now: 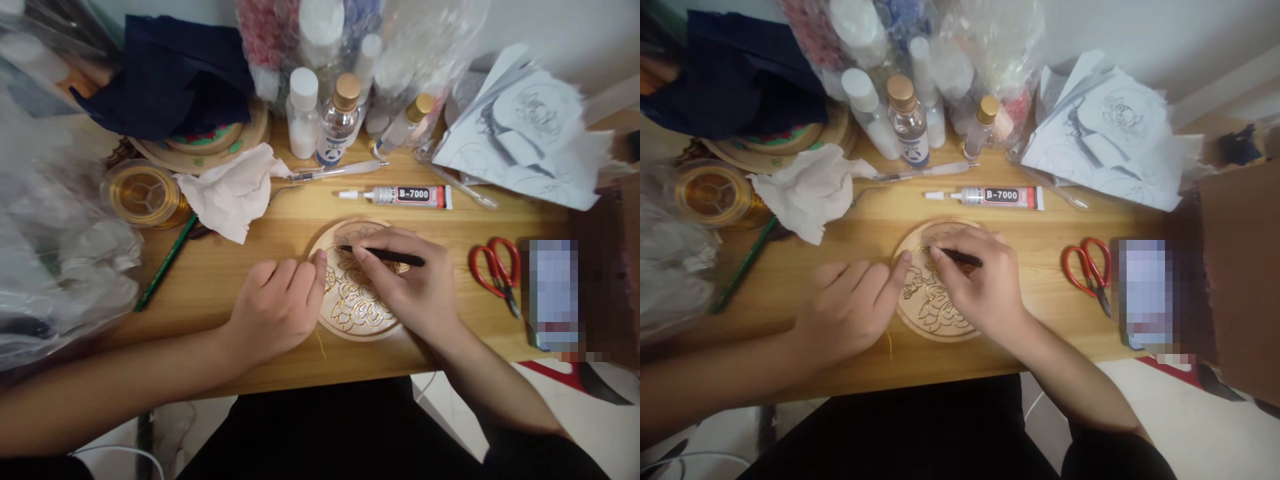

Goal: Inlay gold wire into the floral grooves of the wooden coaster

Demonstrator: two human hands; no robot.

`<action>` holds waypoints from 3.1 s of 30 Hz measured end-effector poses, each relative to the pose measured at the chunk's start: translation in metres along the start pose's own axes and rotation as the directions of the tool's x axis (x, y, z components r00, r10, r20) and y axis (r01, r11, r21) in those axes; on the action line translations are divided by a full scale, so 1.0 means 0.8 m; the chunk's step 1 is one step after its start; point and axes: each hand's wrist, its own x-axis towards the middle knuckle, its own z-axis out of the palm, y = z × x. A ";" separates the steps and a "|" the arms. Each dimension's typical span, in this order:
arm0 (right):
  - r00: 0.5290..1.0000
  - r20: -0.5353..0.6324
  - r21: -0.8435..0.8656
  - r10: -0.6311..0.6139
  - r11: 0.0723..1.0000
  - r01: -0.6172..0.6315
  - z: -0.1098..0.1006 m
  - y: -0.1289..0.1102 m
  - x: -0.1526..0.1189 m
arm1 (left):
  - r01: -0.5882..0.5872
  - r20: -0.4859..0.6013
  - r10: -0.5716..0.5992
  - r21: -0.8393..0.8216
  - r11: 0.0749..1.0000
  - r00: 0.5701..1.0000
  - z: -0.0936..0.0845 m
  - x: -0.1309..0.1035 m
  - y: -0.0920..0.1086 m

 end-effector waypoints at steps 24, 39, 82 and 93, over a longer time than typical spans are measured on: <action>0.998 -0.003 -0.062 -0.056 0.997 0.056 0.000 -0.001 -0.003 | 0.014 0.019 -0.014 0.000 1.000 1.000 -0.001 0.001 -0.002; 0.997 0.011 -0.048 -0.072 0.996 0.072 -0.001 0.000 -0.001 | 0.021 0.008 -0.021 0.007 1.000 1.000 0.001 -0.003 -0.001; 0.973 0.092 -0.100 -0.211 0.971 0.219 0.003 0.004 0.000 | -0.243 -0.235 0.160 -0.386 0.890 0.959 0.013 -0.009 0.005; 0.974 0.092 -0.098 -0.206 0.972 0.215 0.003 0.003 0.000 | -0.247 -0.172 0.185 -0.489 0.837 0.968 0.020 -0.010 0.005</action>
